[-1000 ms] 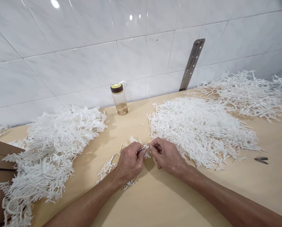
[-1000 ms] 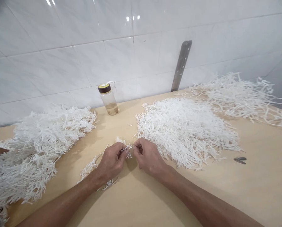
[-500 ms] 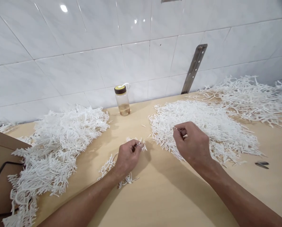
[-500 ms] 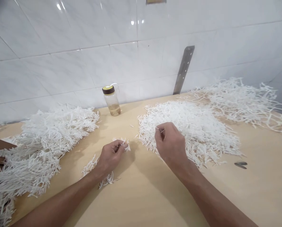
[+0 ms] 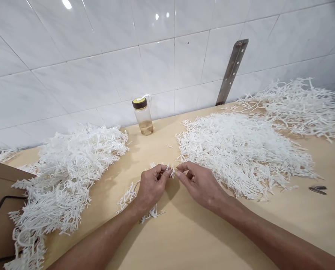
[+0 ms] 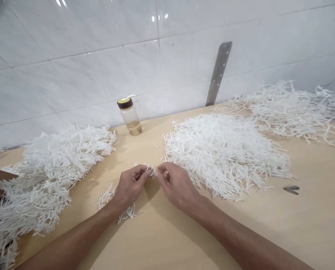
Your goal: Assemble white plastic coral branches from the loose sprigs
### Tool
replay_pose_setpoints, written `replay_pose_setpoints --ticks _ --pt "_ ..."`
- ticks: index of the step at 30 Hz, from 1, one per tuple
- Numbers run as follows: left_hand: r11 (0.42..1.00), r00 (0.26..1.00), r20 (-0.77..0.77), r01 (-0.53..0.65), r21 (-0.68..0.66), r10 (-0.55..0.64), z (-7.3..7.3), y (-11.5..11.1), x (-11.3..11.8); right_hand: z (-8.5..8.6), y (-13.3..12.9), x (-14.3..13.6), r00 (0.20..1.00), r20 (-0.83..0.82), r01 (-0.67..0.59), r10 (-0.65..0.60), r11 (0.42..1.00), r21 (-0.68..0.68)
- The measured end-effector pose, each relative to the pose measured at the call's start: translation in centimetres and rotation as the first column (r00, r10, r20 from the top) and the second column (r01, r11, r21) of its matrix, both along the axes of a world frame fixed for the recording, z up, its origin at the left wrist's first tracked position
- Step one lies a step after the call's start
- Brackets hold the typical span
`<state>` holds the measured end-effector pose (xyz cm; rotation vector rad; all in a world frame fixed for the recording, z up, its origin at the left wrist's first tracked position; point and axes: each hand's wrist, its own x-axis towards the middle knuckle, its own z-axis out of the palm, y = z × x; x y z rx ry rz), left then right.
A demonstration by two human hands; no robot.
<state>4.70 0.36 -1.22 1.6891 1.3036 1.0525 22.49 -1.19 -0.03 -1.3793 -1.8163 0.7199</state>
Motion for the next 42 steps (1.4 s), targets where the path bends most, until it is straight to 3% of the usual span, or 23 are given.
replay_pose_setpoints --ticks 5,15,23,27,30,33,36,42 --pt "0.995 0.998 -0.052 0.050 0.082 -0.046 0.2 -0.3 0.1 -0.7 0.4 -0.7 0.996 -0.089 -0.004 -0.009 0.989 -0.148" --pt "0.984 0.976 -0.214 0.075 0.160 -0.039 0.1 -0.5 0.2 -1.4 0.4 -0.8 0.993 0.115 0.005 -0.008 1.000 0.028" --pt "0.968 0.930 -0.366 0.105 0.227 -0.015 -0.3 -0.5 -0.1 -0.9 0.2 -1.5 0.989 0.147 0.005 0.006 0.997 -0.073" --pt "0.972 0.951 -0.311 0.080 0.222 -0.007 -0.2 -0.4 -0.1 -1.0 0.8 -1.3 0.999 -0.001 0.033 -0.034 0.960 -0.279" --pt "0.990 0.980 -0.197 0.046 0.133 -0.019 -0.2 -0.2 -0.2 -1.3 1.0 -1.0 0.986 -0.156 0.006 -0.066 0.934 -0.358" --pt "1.000 0.998 -0.056 0.015 0.027 -0.014 -0.2 0.0 -0.2 -1.6 1.2 -0.7 0.943 -0.327 -0.066 -0.069 0.921 -0.385" --pt "1.000 1.000 0.020 0.014 0.010 -0.014 -0.1 0.1 -0.2 -1.9 1.4 -0.4 0.878 -0.475 -0.148 -0.057 0.912 -0.382" --pt "0.998 1.000 -0.020 0.013 0.066 -0.012 0.1 -0.3 0.1 -1.4 1.2 -0.2 0.788 -0.616 -0.376 0.022 0.808 -0.453"
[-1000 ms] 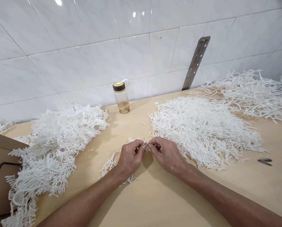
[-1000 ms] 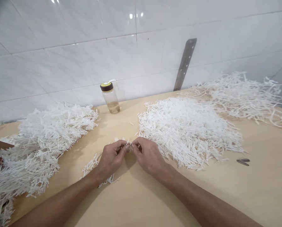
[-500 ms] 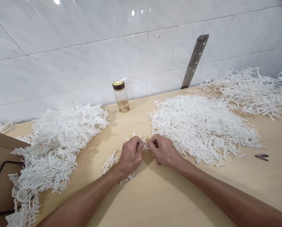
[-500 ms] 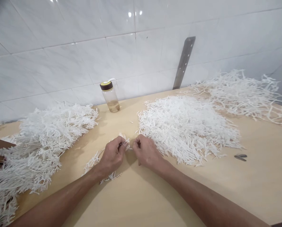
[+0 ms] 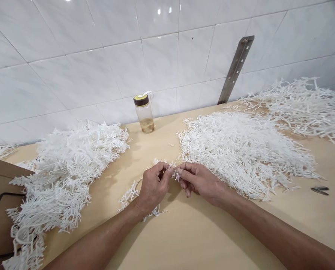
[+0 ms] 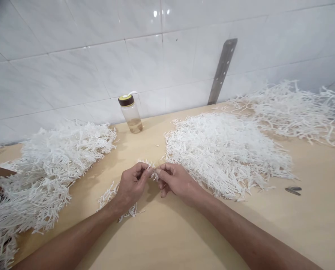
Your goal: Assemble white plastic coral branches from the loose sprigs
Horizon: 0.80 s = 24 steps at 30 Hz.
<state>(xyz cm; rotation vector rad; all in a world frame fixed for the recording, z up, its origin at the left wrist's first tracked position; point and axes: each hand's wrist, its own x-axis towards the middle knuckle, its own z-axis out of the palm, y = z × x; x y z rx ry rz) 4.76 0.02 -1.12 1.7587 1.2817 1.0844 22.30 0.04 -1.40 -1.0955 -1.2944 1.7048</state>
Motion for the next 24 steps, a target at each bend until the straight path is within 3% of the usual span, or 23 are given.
replay_pose_setpoints --ticks 4,10,15,20,24 --pt "1.000 1.000 -0.026 0.017 0.016 -0.016 -0.1 -0.1 0.1 0.3 -0.3 -0.3 1.000 -0.001 -0.016 0.016 1.000 -0.006" --pt "0.999 0.999 -0.021 0.039 0.013 -0.039 -0.1 -0.2 0.1 -0.1 -0.5 -0.6 0.982 0.183 0.029 -0.046 0.995 0.094" --pt "0.985 0.991 -0.134 0.052 0.165 -0.030 -0.2 -0.4 0.0 0.6 -0.8 -0.9 0.950 0.298 0.059 -0.089 0.993 0.107" --pt "0.939 0.983 -0.180 0.097 0.329 -0.038 -0.2 -0.4 -0.2 0.4 -0.4 -0.8 0.956 0.257 0.123 -0.138 0.990 0.071" --pt "0.969 0.995 -0.100 0.039 0.242 -0.014 0.0 -0.3 -0.3 -0.2 0.2 -0.2 0.959 0.171 0.228 -0.228 0.974 0.020"
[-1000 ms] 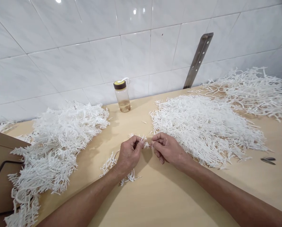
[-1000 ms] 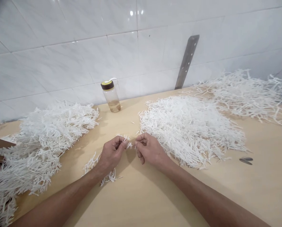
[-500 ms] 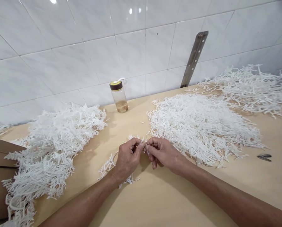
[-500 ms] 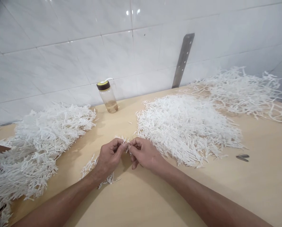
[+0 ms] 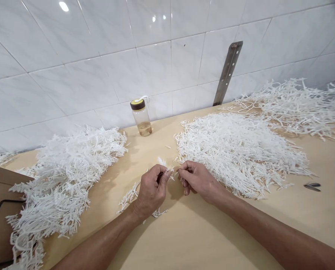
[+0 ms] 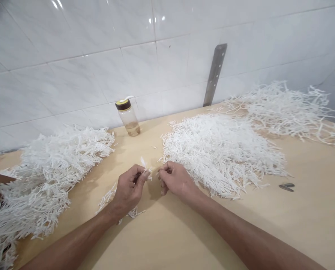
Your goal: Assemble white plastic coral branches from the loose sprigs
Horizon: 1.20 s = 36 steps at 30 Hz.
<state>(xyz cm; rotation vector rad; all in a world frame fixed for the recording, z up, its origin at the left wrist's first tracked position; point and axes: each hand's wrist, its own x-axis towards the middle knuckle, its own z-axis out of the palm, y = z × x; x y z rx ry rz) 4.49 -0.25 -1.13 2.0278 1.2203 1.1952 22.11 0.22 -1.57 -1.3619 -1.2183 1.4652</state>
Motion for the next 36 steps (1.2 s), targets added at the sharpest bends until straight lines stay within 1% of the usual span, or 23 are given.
replay_pose_setpoints --ticks 2,4,8,10,12,14,18,21,23,27,29,31,33,34,36 --pt "0.996 0.998 0.069 0.000 -0.093 0.006 0.0 0.1 0.1 0.1 0.0 0.2 0.997 -0.069 -0.045 0.044 0.999 -0.013" --pt "0.989 0.992 0.127 0.004 -0.151 0.015 -0.1 0.2 0.1 0.3 -0.1 0.3 0.986 -0.128 -0.115 0.111 0.993 -0.027" --pt "0.984 0.986 0.164 0.023 -0.179 0.006 -0.1 0.1 0.2 0.7 -0.4 0.1 0.947 -0.241 -0.241 0.212 0.965 -0.099" --pt "0.982 0.988 0.156 0.040 -0.182 -0.011 -0.1 0.0 0.2 0.7 -0.5 0.0 0.912 -0.350 -0.270 0.213 0.955 -0.122" --pt "0.985 0.991 0.135 0.043 -0.169 -0.020 -0.1 -0.1 0.2 0.7 -0.5 -0.1 0.876 -0.444 -0.272 0.187 0.953 -0.134" --pt "0.991 0.995 0.100 0.035 -0.130 -0.022 0.0 -0.1 0.3 0.6 -0.4 0.0 0.869 -0.464 -0.266 0.174 0.954 -0.140" --pt "0.999 1.000 0.017 -0.005 -0.034 0.006 0.2 -0.1 0.3 0.2 -0.4 0.3 0.898 -0.392 -0.256 0.199 0.961 -0.100" --pt "1.000 1.000 -0.012 -0.019 -0.009 0.019 0.1 -0.1 0.4 0.0 -0.4 0.4 0.906 -0.370 -0.239 0.204 0.970 -0.050" --pt "1.000 1.000 -0.012 -0.020 -0.016 0.020 0.0 -0.1 0.3 0.0 -0.4 0.4 0.919 -0.321 -0.244 0.228 0.970 -0.009" --pt "0.997 0.999 0.026 -0.024 -0.079 0.026 -0.1 -0.1 0.3 0.3 -0.6 0.2 0.952 -0.152 -0.261 0.267 0.964 0.056" --pt "0.993 0.999 0.040 -0.021 -0.112 0.025 0.1 -0.1 0.3 0.6 -0.8 0.1 0.962 -0.076 -0.257 0.263 0.964 0.073" --pt "0.994 1.000 0.021 -0.018 -0.110 0.020 0.3 -0.2 0.3 0.8 -1.1 -0.1 0.971 0.011 -0.238 0.238 0.968 0.079" --pt "1.000 1.000 -0.027 0.000 -0.030 -0.001 0.5 -0.3 0.3 0.9 -1.1 -0.3 0.974 0.085 -0.214 0.208 0.974 0.079" --pt "0.999 0.998 -0.058 0.022 0.039 -0.019 0.5 -0.4 0.2 0.9 -1.1 -0.3 0.975 0.111 -0.204 0.194 0.975 0.086" --pt "0.979 0.990 -0.127 0.081 0.190 -0.057 0.6 -0.5 0.1 0.9 -0.9 -0.1 0.976 0.166 -0.158 0.138 0.981 0.111"
